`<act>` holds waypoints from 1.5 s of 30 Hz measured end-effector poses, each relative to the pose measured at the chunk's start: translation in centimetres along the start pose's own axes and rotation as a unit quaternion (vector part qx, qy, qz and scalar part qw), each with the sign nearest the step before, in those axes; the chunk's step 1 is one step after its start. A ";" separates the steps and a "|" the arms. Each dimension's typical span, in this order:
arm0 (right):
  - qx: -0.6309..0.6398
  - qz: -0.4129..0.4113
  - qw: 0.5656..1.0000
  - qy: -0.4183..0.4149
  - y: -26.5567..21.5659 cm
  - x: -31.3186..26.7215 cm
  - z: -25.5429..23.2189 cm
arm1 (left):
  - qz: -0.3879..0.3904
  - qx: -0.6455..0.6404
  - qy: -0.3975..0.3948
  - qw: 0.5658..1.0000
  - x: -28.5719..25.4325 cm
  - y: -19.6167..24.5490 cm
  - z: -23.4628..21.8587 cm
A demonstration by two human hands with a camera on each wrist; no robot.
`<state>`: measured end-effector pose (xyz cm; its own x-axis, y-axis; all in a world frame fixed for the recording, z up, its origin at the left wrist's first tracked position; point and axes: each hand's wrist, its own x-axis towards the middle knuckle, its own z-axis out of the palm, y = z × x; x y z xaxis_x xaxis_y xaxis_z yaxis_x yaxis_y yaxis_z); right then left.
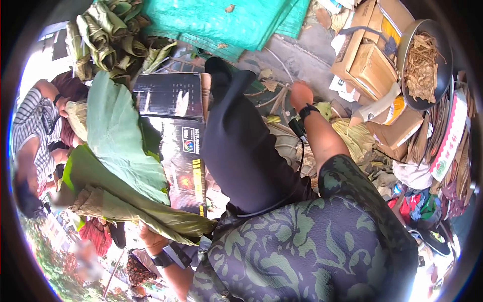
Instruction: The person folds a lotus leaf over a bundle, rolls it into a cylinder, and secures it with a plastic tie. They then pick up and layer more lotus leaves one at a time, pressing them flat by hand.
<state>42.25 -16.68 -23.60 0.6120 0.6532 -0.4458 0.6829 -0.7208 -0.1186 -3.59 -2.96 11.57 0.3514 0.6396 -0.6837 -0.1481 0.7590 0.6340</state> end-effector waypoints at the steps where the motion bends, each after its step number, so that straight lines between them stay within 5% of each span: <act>1: 0.098 0.052 0.993 0.046 0.1 0.0 -0.4 | 0.016 0.025 0.012 0.999 -0.1 -0.2 -0.2; 3: 0.202 0.090 0.970 0.102 -0.3 0.6 -1.9 | 0.048 0.036 0.048 0.997 -0.3 -0.6 -0.3; 5: 0.345 0.070 0.923 0.158 -0.7 1.2 -5.3 | 0.058 0.017 -0.006 0.998 -0.3 -0.8 -1.0; 8: 0.607 -0.006 0.782 0.142 -4.6 -0.7 -15.5 | 0.094 0.029 -0.026 0.995 0.2 -2.0 -3.5; 10: 0.695 -0.112 0.702 0.108 -9.2 -5.7 -23.8 | 0.092 -0.007 -0.073 0.993 0.3 -2.0 0.6; 14: 0.622 -0.385 0.682 0.008 -19.3 -15.2 -28.4 | 0.106 0.026 -0.127 0.986 -0.5 -1.6 5.3; 15: 0.589 -0.427 0.685 -0.027 -21.4 -17.3 -28.0 | 0.115 -0.005 -0.190 0.975 -0.5 -1.7 5.0; 20: 0.512 -0.473 0.684 -0.215 -27.6 -24.0 -23.6 | 0.205 -0.049 -0.175 0.962 -2.8 -2.8 2.8; 26: 0.305 -0.490 0.793 -0.193 -30.3 -24.6 -19.4 | 0.184 -0.051 -0.015 0.981 -0.8 -4.8 -3.3; 34: 0.278 -0.464 0.813 -0.214 -35.2 -24.5 -14.0 | 0.161 0.016 0.125 0.979 5.0 -8.2 -6.4; 37: 0.233 -0.456 0.835 -0.203 -36.5 -24.6 -12.3 | 0.210 0.245 0.347 0.881 4.9 -8.5 -5.8; 38: 0.229 -0.455 0.836 -0.205 -36.7 -24.5 -11.8 | 0.207 0.242 0.347 0.882 5.3 -9.0 -5.9; 40: 0.278 -0.455 0.821 -0.204 -36.8 -24.3 -10.5 | 0.329 0.266 0.465 0.778 5.6 -9.8 -6.0; 42: 0.289 -0.448 0.821 -0.206 -36.7 -24.1 -9.9 | 0.342 0.180 0.464 0.797 5.2 -10.2 -5.8; 45: 0.280 -0.451 0.823 -0.205 -36.4 -24.1 -10.0 | 0.499 0.360 0.455 0.644 3.7 -10.0 -4.8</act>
<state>6.59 -3.86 0.40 -0.3062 0.9305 -0.2010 0.4251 -0.0553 -0.9034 -5.27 -7.54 0.94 -0.3217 0.8199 0.4736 0.7017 -0.1293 0.7006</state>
